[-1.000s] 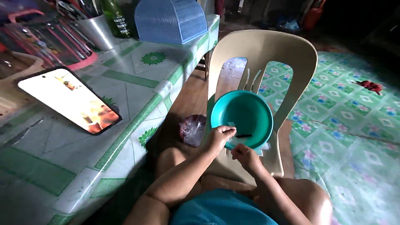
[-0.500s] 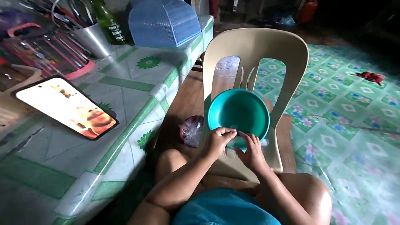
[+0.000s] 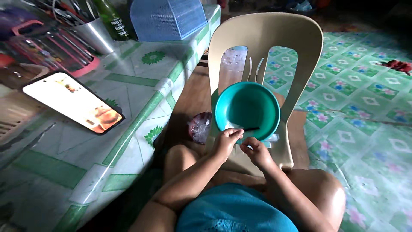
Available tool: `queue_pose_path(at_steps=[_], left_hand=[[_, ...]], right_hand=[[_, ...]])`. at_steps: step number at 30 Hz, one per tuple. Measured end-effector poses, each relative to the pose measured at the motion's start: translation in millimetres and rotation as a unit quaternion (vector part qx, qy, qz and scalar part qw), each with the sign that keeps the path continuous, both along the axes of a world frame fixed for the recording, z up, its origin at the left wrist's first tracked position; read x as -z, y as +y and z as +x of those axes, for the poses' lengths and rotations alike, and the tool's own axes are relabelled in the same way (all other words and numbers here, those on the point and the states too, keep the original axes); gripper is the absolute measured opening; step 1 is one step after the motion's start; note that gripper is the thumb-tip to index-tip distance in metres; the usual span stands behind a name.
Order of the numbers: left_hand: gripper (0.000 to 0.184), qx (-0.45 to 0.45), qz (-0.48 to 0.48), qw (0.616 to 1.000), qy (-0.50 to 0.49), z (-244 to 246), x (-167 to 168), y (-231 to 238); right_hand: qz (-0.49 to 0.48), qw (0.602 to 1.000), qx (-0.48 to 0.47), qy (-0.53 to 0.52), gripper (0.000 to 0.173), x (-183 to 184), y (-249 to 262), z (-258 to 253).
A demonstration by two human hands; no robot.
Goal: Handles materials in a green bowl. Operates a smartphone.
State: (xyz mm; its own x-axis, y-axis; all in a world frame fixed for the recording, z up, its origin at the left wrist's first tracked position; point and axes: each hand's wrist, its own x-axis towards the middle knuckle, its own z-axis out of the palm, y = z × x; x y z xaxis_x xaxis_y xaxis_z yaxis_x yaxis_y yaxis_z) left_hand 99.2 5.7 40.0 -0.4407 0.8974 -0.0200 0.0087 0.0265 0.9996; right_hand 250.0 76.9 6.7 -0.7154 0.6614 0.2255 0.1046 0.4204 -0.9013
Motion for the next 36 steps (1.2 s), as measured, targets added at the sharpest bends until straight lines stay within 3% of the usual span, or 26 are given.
queue_pose_path(at_steps=[7,13,18,24,28,32,36], left_hand=[[0.012,-0.059,0.03,0.997,-0.034,3.3,9.4,-1.7],[0.015,-0.049,-0.009,0.992,-0.113,-0.1,11.6,-1.8],[0.035,0.036,-0.056,0.978,-0.198,-3.8,12.2,-11.2],[0.016,0.002,-0.073,0.985,-0.154,-3.6,12.9,-17.3],[0.012,-0.007,-0.061,0.984,-0.17,-9.1,15.4,-18.3],[0.012,-0.005,-0.055,0.988,-0.142,-21.6,15.1,-19.3],[0.012,-0.001,-0.047,0.993,-0.107,-31.5,14.1,-18.6]], right_hand=[[-0.01,1.0,0.01,0.01,0.021,7.7,-8.1,-7.1],[-0.11,0.994,-0.008,-0.011,0.017,7.5,-11.3,-12.4],[-0.179,0.982,0.06,0.008,0.01,4.8,-7.9,-13.3],[-0.168,0.985,0.026,-0.018,0.012,7.2,-11.3,-13.8],[-0.104,0.994,0.012,0.013,0.017,14.1,-11.6,-12.8],[0.061,0.993,0.082,0.056,0.031,5.8,-1.1,-10.9],[0.188,0.977,0.055,0.084,0.021,-19.4,16.1,-11.9]])
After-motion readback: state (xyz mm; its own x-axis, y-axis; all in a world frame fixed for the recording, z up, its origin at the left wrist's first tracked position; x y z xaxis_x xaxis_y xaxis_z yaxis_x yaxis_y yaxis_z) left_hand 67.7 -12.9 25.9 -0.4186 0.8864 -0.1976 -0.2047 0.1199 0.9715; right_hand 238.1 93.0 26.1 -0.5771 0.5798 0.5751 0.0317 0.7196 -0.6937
